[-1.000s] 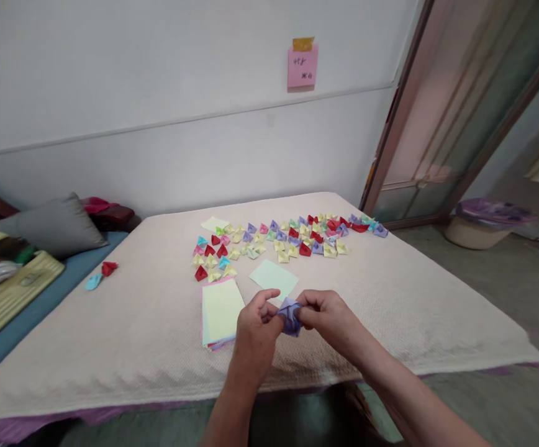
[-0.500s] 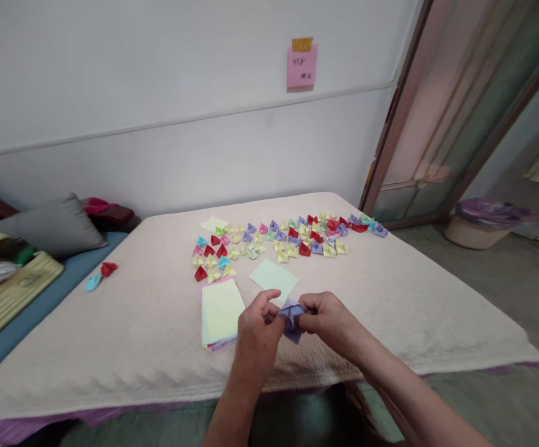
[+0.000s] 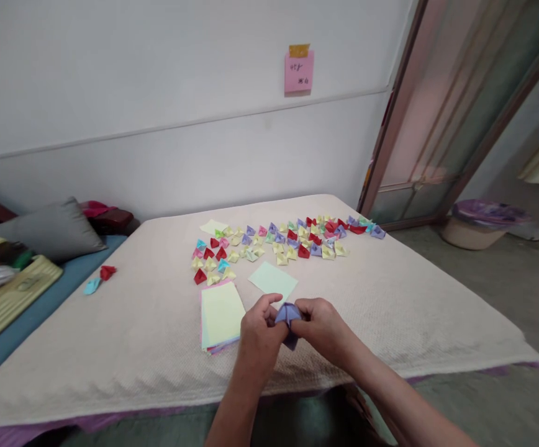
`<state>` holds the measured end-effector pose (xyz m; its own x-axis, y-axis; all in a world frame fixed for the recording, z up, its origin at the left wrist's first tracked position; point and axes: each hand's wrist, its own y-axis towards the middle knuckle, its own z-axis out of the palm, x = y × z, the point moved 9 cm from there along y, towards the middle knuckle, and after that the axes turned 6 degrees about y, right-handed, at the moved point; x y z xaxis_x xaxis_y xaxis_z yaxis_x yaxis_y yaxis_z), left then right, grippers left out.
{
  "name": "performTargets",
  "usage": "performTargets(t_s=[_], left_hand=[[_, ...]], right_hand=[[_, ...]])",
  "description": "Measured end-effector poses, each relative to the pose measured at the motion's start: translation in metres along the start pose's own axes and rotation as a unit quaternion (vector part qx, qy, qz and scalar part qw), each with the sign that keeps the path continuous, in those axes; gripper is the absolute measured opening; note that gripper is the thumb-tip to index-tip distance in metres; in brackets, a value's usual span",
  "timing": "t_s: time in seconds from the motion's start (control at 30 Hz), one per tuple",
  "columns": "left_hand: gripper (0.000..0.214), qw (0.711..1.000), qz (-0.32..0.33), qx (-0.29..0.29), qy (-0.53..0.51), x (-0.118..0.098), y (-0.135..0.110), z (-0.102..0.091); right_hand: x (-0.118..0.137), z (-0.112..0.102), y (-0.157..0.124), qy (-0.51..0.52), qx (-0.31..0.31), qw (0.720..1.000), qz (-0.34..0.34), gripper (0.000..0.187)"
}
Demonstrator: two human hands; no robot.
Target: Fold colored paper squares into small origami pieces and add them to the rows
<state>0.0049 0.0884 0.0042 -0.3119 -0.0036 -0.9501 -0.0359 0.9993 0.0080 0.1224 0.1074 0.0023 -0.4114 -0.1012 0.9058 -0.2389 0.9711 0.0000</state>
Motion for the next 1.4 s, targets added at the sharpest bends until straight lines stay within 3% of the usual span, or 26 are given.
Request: performTargets(t_s=[0.13, 0.33, 0.47, 0.67, 0.9, 1.1, 1.27, 1.4], left_hand=[[0.045, 1.000, 0.013, 0.016, 0.019, -0.002, 0.000, 0.003], [0.046, 0.997, -0.001, 0.057, -0.048, -0.003, -0.001, 0.000], [0.044, 0.996, -0.001, 0.051, -0.074, 0.000, 0.001, -0.005], [0.041, 0.996, 0.007, 0.053, -0.067, 0.001, 0.001, -0.006], [0.039, 1.000, 0.026, -0.004, 0.001, -0.006, 0.000, -0.009], [0.051, 0.993, -0.036, 0.024, -0.111, 0.003, 0.004, -0.009], [0.042, 0.983, -0.090, -0.050, -0.153, 0.016, 0.001, -0.029], [0.027, 0.987, -0.086, -0.085, -0.104, 0.018, 0.001, -0.037]], right_hand=[[-0.004, 0.003, 0.000, 0.040, 0.024, 0.999, 0.012, 0.012], [-0.007, 0.004, 0.001, 0.134, 0.083, 0.987, 0.039, 0.005], [-0.006, -0.005, 0.002, 0.160, 0.058, 0.984, 0.049, 0.009], [-0.005, -0.009, 0.003, 0.114, 0.024, 0.993, 0.013, 0.013], [-0.008, -0.007, 0.005, 0.134, 0.019, 0.990, 0.028, 0.014], [-0.013, -0.005, 0.009, 0.187, 0.041, 0.980, 0.059, 0.012], [-0.018, -0.005, 0.008, 0.221, 0.031, 0.970, 0.096, 0.016], [-0.019, -0.006, 0.011, 0.218, 0.012, 0.972, 0.091, 0.019]])
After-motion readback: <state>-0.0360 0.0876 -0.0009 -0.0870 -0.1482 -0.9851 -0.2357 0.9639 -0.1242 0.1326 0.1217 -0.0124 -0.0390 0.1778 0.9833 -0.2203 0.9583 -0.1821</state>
